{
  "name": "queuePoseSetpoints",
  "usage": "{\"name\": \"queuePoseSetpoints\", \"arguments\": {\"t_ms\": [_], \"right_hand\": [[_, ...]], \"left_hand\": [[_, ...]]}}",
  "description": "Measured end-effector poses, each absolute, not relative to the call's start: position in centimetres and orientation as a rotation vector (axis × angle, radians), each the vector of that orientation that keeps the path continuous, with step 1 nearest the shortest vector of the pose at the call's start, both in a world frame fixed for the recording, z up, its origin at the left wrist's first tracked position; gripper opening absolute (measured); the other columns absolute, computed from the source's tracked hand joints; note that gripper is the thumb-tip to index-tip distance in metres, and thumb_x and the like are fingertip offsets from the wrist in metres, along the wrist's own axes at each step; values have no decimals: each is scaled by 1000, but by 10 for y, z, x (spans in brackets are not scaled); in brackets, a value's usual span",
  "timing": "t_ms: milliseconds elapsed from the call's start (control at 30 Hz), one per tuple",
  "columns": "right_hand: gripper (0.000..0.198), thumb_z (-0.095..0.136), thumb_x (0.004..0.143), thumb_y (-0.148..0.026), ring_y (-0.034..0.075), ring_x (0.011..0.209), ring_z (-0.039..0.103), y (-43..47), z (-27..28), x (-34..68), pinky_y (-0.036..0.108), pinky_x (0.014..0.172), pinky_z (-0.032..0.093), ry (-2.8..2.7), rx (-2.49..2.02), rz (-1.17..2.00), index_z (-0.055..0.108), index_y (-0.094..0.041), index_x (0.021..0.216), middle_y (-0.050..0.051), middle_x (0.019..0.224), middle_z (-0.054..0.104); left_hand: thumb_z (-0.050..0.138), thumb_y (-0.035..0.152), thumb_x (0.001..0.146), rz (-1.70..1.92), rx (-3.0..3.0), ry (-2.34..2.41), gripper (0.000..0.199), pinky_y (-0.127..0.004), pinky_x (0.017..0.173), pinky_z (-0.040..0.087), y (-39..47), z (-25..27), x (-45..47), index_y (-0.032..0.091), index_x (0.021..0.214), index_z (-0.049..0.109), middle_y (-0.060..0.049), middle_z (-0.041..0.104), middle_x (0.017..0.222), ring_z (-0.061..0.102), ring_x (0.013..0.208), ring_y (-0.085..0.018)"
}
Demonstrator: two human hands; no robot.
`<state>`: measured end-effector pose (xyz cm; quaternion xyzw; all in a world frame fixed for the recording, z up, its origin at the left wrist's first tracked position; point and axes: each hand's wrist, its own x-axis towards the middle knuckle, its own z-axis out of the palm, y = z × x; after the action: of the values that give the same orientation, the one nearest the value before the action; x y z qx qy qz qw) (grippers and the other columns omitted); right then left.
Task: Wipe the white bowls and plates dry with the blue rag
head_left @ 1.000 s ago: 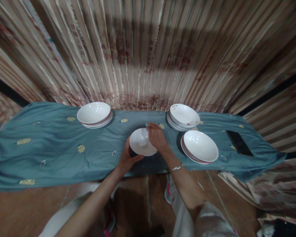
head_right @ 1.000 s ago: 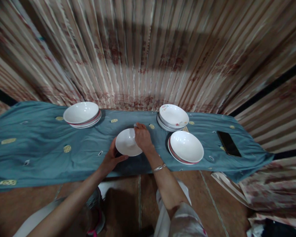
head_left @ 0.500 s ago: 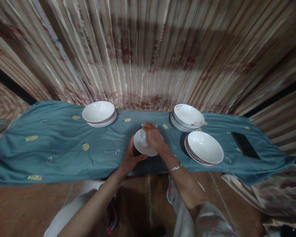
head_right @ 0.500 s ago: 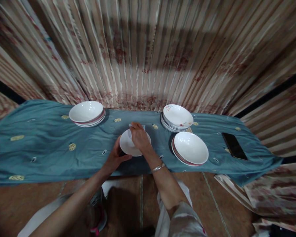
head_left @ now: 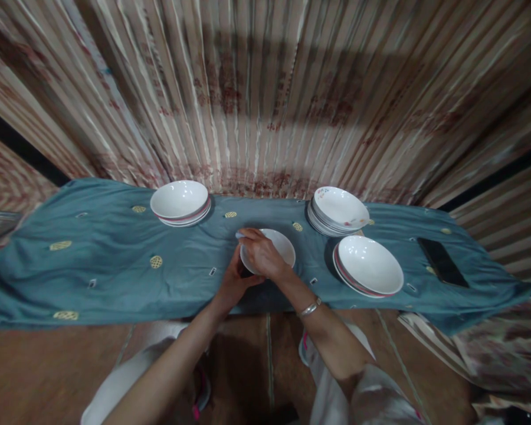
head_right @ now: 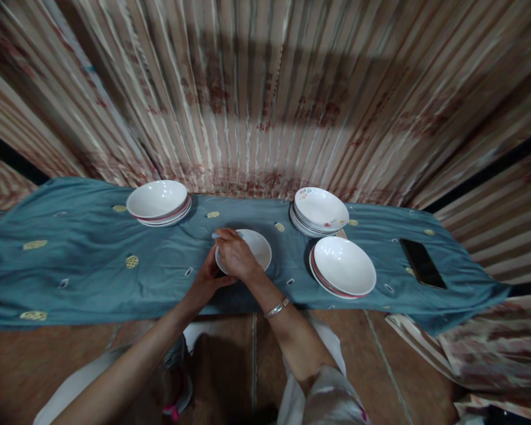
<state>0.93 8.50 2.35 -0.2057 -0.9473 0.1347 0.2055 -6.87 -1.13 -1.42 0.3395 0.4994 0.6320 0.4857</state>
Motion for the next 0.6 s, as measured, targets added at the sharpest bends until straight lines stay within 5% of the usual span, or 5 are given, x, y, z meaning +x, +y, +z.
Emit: {"name": "queuePoseSetpoints", "arguments": {"t_ms": [333,600], "right_hand": [[28,46,87,-6,21,125,49,79,20,17,36,109,40,-2618,-471,483,68,-12,103,13,126,61],[29,45,89,-7,19,122,54,72,17,24,33,105,44,-2653,-421,480,68,-13,105,12,127,62]], "left_hand": [[81,15,48,1535,783,1258,93,-42,104,40,-11,-15,-68,22,133,44,-7,59,127,53,121,-27],[79,18,47,1549,816,1266,59,-41,95,46,-9,-20,-71,19,101,55,-4,68,102,62,102,-24]]}}
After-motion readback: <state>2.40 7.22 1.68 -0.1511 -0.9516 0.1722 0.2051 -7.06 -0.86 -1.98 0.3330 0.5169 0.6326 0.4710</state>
